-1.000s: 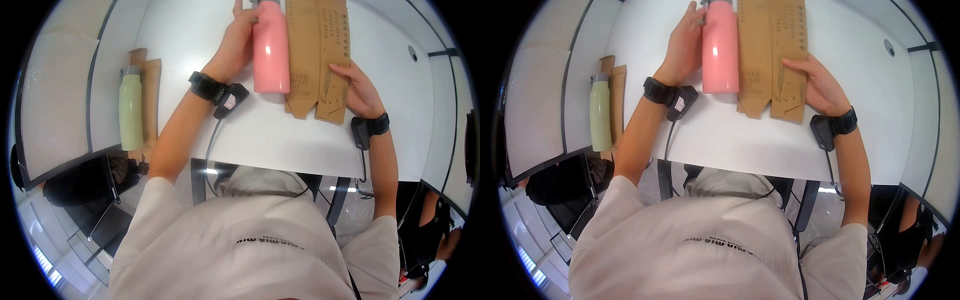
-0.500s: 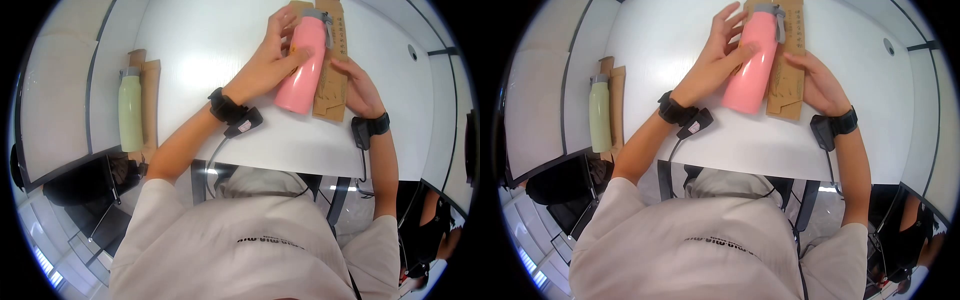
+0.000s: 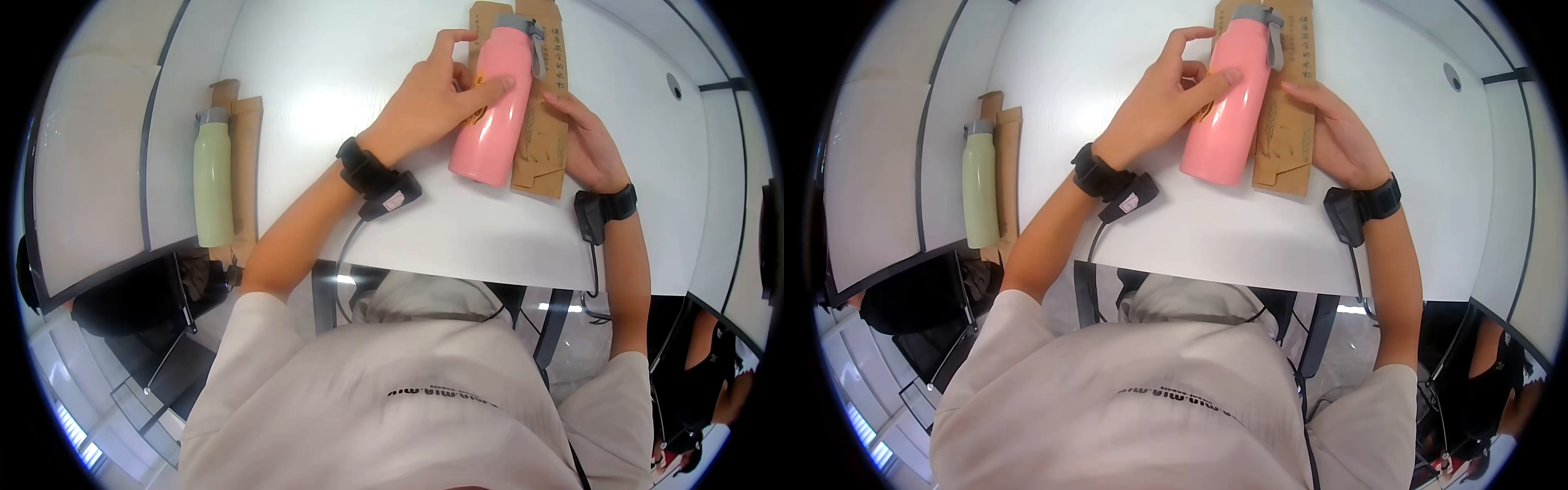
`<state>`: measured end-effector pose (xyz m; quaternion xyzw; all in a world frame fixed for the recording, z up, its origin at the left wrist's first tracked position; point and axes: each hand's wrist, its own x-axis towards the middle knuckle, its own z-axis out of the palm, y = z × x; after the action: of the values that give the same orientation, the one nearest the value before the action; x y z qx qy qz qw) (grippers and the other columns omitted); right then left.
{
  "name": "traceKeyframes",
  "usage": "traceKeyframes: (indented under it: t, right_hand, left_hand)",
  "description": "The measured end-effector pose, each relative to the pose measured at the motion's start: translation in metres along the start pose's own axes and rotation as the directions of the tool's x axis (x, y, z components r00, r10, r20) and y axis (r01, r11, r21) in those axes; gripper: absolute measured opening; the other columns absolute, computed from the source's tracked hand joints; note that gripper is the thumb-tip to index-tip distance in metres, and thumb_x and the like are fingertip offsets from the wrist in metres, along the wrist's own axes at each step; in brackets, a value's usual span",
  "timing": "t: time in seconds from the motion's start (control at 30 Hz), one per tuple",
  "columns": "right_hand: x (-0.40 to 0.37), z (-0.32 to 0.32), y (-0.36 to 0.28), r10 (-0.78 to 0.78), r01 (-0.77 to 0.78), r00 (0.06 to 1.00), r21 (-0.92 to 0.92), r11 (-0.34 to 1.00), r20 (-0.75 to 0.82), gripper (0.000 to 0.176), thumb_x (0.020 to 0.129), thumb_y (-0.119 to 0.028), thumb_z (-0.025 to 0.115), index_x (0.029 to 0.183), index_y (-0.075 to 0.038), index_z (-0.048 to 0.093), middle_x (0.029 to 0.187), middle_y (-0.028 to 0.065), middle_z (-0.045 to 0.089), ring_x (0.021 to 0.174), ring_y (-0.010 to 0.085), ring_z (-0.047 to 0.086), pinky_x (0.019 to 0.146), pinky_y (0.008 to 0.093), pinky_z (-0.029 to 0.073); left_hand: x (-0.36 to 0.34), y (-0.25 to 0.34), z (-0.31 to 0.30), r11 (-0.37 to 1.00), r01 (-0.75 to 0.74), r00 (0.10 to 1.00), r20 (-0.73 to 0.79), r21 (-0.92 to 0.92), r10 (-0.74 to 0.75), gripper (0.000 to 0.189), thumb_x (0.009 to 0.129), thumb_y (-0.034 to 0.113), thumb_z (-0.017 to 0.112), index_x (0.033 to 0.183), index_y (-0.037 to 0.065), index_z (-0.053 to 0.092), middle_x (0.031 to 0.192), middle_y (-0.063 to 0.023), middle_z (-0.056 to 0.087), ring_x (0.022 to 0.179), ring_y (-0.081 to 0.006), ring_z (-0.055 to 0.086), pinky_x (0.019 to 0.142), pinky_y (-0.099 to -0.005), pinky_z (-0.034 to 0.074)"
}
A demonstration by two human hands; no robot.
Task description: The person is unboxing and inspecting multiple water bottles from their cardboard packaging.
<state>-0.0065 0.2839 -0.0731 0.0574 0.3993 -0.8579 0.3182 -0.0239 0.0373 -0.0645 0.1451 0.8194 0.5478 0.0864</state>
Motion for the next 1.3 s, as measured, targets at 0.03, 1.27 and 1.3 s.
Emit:
traceKeyframes:
  t: [0.03,1.27,1.3]
  right_hand:
    - [0.0,0.0002,0.0,0.008,-0.008,1.0,0.017,1.0,0.005,0.038,0.1,-0.018,0.055,0.133,0.0,0.048,0.128,0.0096,0.059,0.114,0.021,0.061,0.098,0.0379,0.05]
    - [0.0017,-0.0011,0.001,-0.017,0.019,0.999,0.064,0.998,-0.032,0.044,0.101,-0.018,0.055,0.138,0.001,0.044,0.134,0.0118,0.056,0.121,0.0207,0.057,0.103,0.0378,0.048]
    - [0.0021,-0.001,0.001,-0.017,0.019,0.999,0.064,0.998,-0.032,0.044,0.101,-0.018,0.055,0.138,0.001,0.044,0.134,0.0118,0.056,0.121,0.0207,0.057,0.103,0.0378,0.048]
  left_hand:
    - [0.0002,-0.0013,0.0,1.0,0.012,1.0,0.006,-0.018,-0.012,0.094,0.083,0.054,0.073,0.143,-0.005,0.032,0.082,-0.0144,0.067,0.073,-0.0226,0.066,0.069,-0.0323,0.052]
    - [0.0062,-0.0064,-0.0015,0.955,-0.073,0.997,0.016,-0.287,0.081,0.061,0.09,0.027,0.072,0.141,0.005,0.048,0.115,-0.0117,0.062,0.078,-0.0101,0.06,0.063,-0.0253,0.056]
    - [0.0063,-0.0064,-0.0015,0.955,-0.073,0.997,0.016,-0.287,0.081,0.061,0.09,0.027,0.072,0.141,0.005,0.048,0.115,-0.0117,0.062,0.078,-0.0101,0.06,0.063,-0.0253,0.056]
